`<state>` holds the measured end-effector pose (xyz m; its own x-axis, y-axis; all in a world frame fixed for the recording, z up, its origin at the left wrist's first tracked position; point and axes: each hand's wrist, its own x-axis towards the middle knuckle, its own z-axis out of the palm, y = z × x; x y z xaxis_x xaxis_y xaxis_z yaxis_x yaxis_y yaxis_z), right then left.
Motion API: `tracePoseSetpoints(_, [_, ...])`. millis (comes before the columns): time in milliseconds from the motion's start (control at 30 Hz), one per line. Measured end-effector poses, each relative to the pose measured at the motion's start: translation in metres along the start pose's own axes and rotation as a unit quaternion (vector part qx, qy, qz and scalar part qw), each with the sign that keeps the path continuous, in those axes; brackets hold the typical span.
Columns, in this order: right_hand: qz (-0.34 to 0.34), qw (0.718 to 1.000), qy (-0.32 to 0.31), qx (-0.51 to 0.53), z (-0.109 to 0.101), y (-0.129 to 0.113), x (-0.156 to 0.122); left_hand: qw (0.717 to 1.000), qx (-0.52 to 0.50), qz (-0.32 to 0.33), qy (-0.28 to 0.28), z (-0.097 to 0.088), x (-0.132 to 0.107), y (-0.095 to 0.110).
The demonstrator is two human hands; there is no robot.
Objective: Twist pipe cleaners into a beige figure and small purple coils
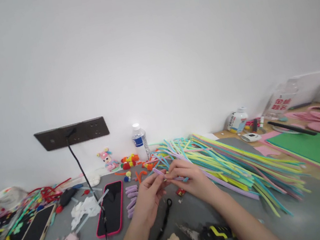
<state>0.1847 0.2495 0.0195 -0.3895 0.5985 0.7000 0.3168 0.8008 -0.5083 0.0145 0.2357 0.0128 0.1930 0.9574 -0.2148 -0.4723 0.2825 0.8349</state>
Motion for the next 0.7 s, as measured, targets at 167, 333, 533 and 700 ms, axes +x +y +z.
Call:
tracePoseSetpoints(167, [0.014, 0.999, -0.02, 0.03, -0.001, 0.004, 0.001, 0.998, 0.055, 0.034, 0.003, -0.003, 0.003, 0.004])
tracePoseSetpoints(333, [0.053, 0.996, -0.028, 0.071, -0.001, 0.008, 0.0, 0.992, 0.112, 0.043, -0.037, -0.006, 0.001, 0.005])
tracePoseSetpoints(533, [0.13, 0.986, -0.052, 0.092, -0.01, 0.003, 0.0, 0.975, 0.197, 0.034, -0.092, -0.016, 0.0, 0.01])
tracePoseSetpoints(700, [0.145, 0.972, -0.092, 0.158, -0.015, -0.003, 0.004, 0.953, 0.249, 0.041, -0.168, -0.019, -0.001, 0.014])
